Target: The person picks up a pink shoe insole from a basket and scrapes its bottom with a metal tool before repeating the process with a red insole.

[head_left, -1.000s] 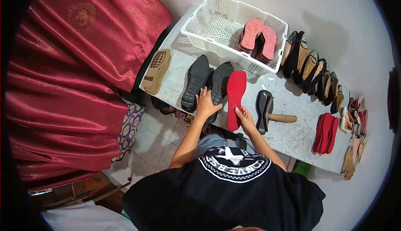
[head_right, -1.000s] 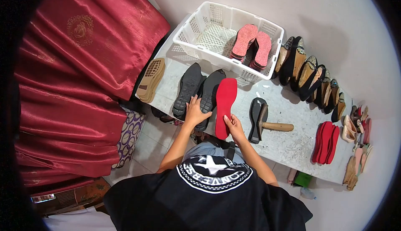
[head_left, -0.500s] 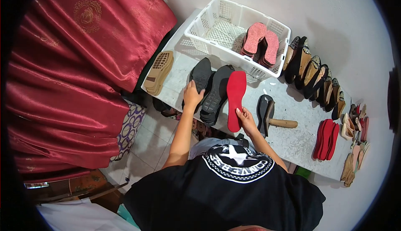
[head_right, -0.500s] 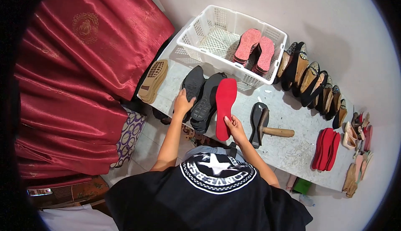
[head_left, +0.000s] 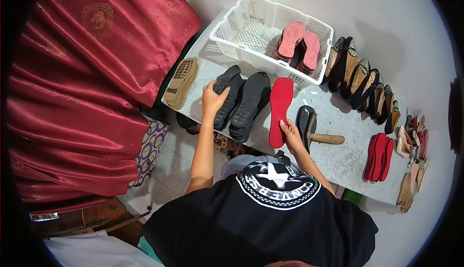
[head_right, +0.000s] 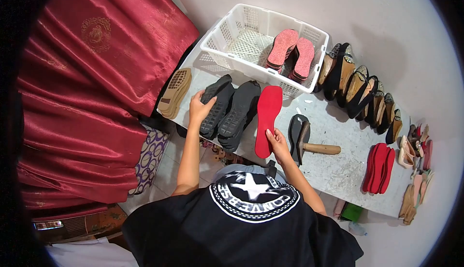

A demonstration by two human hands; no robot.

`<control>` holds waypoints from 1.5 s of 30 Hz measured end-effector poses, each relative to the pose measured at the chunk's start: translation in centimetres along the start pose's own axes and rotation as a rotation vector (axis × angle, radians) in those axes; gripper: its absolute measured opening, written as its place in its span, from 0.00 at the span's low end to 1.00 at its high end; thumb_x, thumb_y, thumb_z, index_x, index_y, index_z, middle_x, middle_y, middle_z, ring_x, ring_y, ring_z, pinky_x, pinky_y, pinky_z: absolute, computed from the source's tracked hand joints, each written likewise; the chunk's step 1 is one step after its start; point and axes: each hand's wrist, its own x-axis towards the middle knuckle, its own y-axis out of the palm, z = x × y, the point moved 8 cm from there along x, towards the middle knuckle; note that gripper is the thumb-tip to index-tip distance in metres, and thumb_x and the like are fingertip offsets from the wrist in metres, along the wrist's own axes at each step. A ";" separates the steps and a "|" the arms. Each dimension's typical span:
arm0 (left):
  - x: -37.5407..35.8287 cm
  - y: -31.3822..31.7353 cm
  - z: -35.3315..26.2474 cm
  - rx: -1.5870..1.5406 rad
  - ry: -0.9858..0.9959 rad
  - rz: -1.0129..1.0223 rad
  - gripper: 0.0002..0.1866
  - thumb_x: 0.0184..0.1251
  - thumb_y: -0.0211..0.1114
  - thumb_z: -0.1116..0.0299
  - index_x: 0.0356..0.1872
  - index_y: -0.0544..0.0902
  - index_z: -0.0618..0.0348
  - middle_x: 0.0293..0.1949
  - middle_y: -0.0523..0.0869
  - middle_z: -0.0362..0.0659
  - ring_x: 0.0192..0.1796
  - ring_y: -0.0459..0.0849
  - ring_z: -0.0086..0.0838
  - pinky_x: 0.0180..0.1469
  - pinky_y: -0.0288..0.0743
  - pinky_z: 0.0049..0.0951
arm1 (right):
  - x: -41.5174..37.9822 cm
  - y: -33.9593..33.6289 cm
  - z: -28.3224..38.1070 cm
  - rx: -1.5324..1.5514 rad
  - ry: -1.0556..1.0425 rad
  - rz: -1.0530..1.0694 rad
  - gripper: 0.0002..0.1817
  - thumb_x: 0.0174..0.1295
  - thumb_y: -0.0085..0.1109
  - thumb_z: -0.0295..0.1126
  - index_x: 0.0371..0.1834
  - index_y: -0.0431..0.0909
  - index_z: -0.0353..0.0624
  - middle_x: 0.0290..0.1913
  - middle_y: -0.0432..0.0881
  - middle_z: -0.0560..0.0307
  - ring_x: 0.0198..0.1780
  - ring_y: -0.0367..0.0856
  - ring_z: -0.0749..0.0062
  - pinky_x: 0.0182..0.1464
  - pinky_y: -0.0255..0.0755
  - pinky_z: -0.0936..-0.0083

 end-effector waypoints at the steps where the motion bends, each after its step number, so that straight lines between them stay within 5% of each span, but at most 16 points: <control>1: -0.4 -1.0 -2.8 0.023 0.038 -0.048 0.32 0.43 0.70 0.58 0.48 0.73 0.69 0.44 0.76 0.56 0.48 0.76 0.45 0.51 0.69 0.34 | 0.0 0.0 0.1 0.002 -0.004 0.000 0.13 0.63 0.50 0.37 0.45 0.70 0.40 0.36 0.77 0.65 0.36 0.74 0.84 0.41 0.68 0.85; 7: -5.3 1.4 -9.0 0.031 0.296 -0.056 0.31 0.47 0.68 0.60 0.52 0.70 0.67 0.46 0.72 0.54 0.51 0.72 0.46 0.53 0.66 0.36 | -0.3 0.7 1.2 0.009 -0.022 0.018 0.14 0.64 0.50 0.37 0.46 0.69 0.39 0.37 0.77 0.63 0.37 0.74 0.84 0.42 0.69 0.84; 11: -9.3 6.7 -3.8 0.503 0.183 0.366 0.39 0.45 0.68 0.53 0.55 0.67 0.67 0.49 0.71 0.56 0.52 0.71 0.48 0.53 0.66 0.39 | -0.8 0.6 1.4 0.016 -0.031 -0.014 0.13 0.64 0.49 0.36 0.45 0.70 0.39 0.36 0.78 0.63 0.36 0.75 0.85 0.41 0.68 0.85; 18: -7.2 4.0 -5.1 0.328 0.138 0.176 0.38 0.52 0.60 0.44 0.55 0.68 0.69 0.53 0.71 0.60 0.55 0.70 0.49 0.56 0.64 0.39 | -1.2 0.5 0.8 -0.011 0.018 0.009 0.15 0.63 0.50 0.37 0.47 0.69 0.40 0.37 0.77 0.64 0.37 0.74 0.84 0.41 0.68 0.85; 21: -4.4 2.3 -1.0 0.273 0.041 0.027 0.36 0.54 0.56 0.45 0.54 0.68 0.70 0.51 0.73 0.58 0.53 0.71 0.49 0.55 0.64 0.41 | -1.0 0.4 0.4 -0.027 -0.001 0.019 0.15 0.63 0.50 0.38 0.47 0.69 0.40 0.37 0.77 0.65 0.37 0.74 0.85 0.41 0.68 0.85; 27: -5.6 2.7 4.5 0.546 -0.100 0.279 0.33 0.43 0.70 0.55 0.46 0.71 0.71 0.45 0.74 0.56 0.49 0.74 0.49 0.50 0.70 0.39 | -1.2 2.0 0.4 -0.016 0.029 0.057 0.14 0.63 0.50 0.37 0.47 0.70 0.40 0.38 0.76 0.65 0.38 0.74 0.85 0.43 0.68 0.85; 32: -4.3 1.6 4.2 0.436 -0.166 0.274 0.35 0.36 0.72 0.55 0.46 0.74 0.68 0.43 0.77 0.57 0.47 0.77 0.45 0.46 0.73 0.37 | -1.3 1.9 0.0 -0.010 0.036 0.044 0.13 0.64 0.50 0.36 0.46 0.69 0.39 0.37 0.78 0.63 0.37 0.75 0.84 0.42 0.68 0.85; 36: -2.2 -1.0 0.6 0.163 -0.131 0.183 0.32 0.38 0.70 0.52 0.39 0.78 0.72 0.35 0.82 0.58 0.39 0.82 0.42 0.43 0.73 0.32 | -1.4 1.8 -0.1 -0.026 0.043 0.053 0.14 0.64 0.50 0.37 0.46 0.70 0.40 0.38 0.76 0.65 0.38 0.74 0.84 0.43 0.68 0.84; 43: -2.8 -2.0 -8.6 0.109 0.066 -0.136 0.34 0.43 0.68 0.51 0.46 0.75 0.71 0.43 0.78 0.57 0.46 0.78 0.45 0.48 0.71 0.34 | -1.6 2.1 0.1 0.008 0.027 0.030 0.13 0.64 0.49 0.37 0.45 0.69 0.40 0.37 0.78 0.62 0.36 0.75 0.84 0.40 0.69 0.85; 45: -4.3 -0.4 -9.6 0.134 0.083 -0.057 0.37 0.45 0.67 0.49 0.50 0.72 0.71 0.46 0.76 0.56 0.47 0.77 0.47 0.48 0.71 0.36 | -1.7 2.1 0.3 0.011 0.010 0.028 0.13 0.64 0.49 0.37 0.45 0.69 0.40 0.36 0.78 0.61 0.36 0.75 0.84 0.40 0.69 0.85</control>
